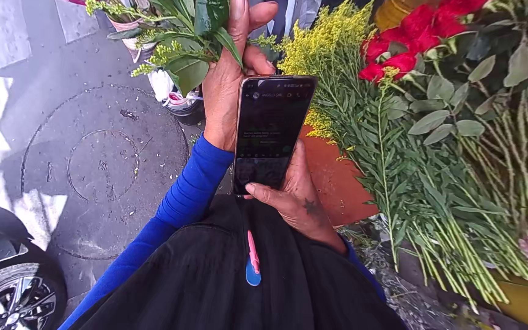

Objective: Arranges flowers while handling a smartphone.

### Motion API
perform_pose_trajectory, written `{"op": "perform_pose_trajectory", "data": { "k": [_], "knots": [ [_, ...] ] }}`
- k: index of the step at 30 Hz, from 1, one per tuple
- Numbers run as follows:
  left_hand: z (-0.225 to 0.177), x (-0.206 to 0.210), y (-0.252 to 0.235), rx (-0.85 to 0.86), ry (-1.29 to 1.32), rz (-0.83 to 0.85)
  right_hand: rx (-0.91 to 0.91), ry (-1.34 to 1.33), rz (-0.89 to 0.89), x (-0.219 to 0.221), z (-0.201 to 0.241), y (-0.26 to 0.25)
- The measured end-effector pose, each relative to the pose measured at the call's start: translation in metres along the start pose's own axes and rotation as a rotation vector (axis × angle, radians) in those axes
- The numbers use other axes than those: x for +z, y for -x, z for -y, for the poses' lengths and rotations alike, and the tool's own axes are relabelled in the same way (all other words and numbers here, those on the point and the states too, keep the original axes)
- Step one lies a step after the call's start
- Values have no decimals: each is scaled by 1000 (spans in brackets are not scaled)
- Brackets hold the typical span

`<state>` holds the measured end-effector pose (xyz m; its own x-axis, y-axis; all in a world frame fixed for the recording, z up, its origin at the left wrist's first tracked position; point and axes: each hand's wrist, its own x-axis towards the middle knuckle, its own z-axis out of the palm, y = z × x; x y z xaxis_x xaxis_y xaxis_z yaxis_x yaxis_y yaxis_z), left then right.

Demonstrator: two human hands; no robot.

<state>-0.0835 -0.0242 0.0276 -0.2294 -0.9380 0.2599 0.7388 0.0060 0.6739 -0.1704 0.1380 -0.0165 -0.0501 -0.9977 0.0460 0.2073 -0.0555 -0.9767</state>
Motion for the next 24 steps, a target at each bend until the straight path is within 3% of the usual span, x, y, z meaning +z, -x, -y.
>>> {"op": "perform_pose_trajectory", "data": {
  "k": [7,15,24],
  "knots": [
    [-1,1,1,14,36,-17,-10,129,-139,8,-6,-5],
    [-2,-2,-2,44,25,6,-40,-122,147,-8,1,-4],
    [-3,-2,-4,57,18,-1,-4,-157,160,-11,4,-5]
  ]
}}
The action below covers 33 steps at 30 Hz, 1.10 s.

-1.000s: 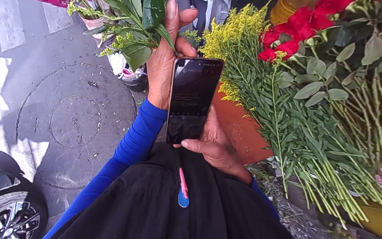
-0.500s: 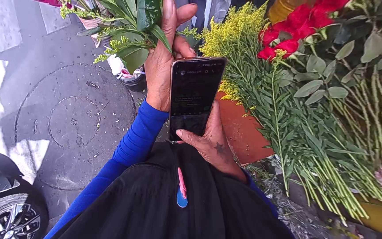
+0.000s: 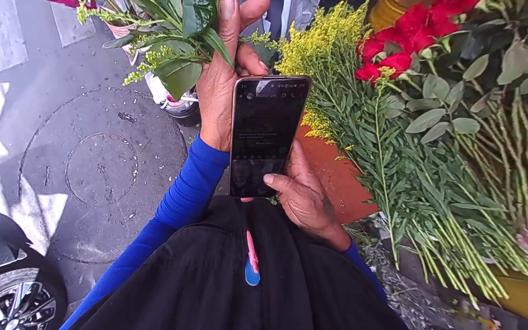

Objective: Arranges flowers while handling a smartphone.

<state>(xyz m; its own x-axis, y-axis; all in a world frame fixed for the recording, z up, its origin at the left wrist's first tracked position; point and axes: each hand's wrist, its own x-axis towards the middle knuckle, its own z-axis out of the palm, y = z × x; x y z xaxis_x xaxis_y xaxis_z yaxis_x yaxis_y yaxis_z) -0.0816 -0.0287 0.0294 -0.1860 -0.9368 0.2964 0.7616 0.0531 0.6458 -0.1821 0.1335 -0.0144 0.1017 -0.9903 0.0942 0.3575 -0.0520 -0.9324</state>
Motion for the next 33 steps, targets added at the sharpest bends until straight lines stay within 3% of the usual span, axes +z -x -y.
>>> {"op": "perform_pose_trajectory", "data": {
  "k": [18,33],
  "knots": [
    [0,1,3,15,-35,8,12,108,-34,3,8,6],
    [9,2,-2,-57,-29,-29,27,246,-265,10,-12,-8]
  ]
}}
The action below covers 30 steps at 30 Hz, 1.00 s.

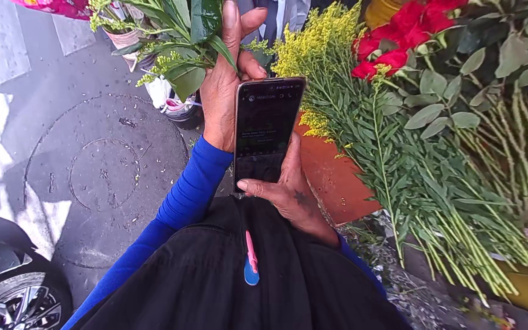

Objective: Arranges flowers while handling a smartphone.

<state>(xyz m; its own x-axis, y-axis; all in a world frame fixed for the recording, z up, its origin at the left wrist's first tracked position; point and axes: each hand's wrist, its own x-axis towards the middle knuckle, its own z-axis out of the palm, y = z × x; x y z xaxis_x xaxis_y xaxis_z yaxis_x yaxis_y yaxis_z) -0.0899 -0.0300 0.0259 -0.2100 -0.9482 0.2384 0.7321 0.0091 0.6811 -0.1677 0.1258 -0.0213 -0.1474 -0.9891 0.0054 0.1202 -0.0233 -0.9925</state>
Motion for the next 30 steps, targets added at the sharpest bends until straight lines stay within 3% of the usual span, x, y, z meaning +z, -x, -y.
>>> {"op": "perform_pose_trajectory", "data": {
  "k": [7,19,30],
  "knots": [
    [7,-7,-4,-28,-3,-15,59,31,-113,11,-4,-8],
    [6,-14,-8,57,-22,24,10,-55,55,0,3,0],
    [2,-9,-3,-28,54,33,58,-342,341,-19,14,7]
  ]
}}
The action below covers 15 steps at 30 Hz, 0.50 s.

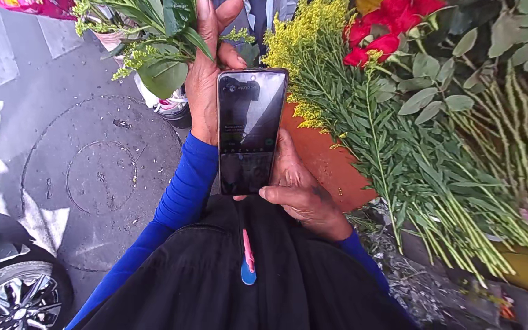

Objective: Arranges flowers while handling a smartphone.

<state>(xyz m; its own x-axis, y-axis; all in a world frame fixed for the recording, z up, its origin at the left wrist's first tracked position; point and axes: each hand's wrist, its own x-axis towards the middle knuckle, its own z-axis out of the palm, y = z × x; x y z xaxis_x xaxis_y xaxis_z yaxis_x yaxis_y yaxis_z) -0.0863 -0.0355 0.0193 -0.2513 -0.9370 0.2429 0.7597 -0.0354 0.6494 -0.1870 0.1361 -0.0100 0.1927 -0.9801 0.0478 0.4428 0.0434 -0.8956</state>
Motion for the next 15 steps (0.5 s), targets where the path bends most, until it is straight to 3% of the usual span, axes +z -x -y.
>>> {"op": "perform_pose_trajectory", "data": {
  "k": [15],
  "knots": [
    [1,3,2,29,-63,-3,-6,3,46,-4,4,7]
  ]
}}
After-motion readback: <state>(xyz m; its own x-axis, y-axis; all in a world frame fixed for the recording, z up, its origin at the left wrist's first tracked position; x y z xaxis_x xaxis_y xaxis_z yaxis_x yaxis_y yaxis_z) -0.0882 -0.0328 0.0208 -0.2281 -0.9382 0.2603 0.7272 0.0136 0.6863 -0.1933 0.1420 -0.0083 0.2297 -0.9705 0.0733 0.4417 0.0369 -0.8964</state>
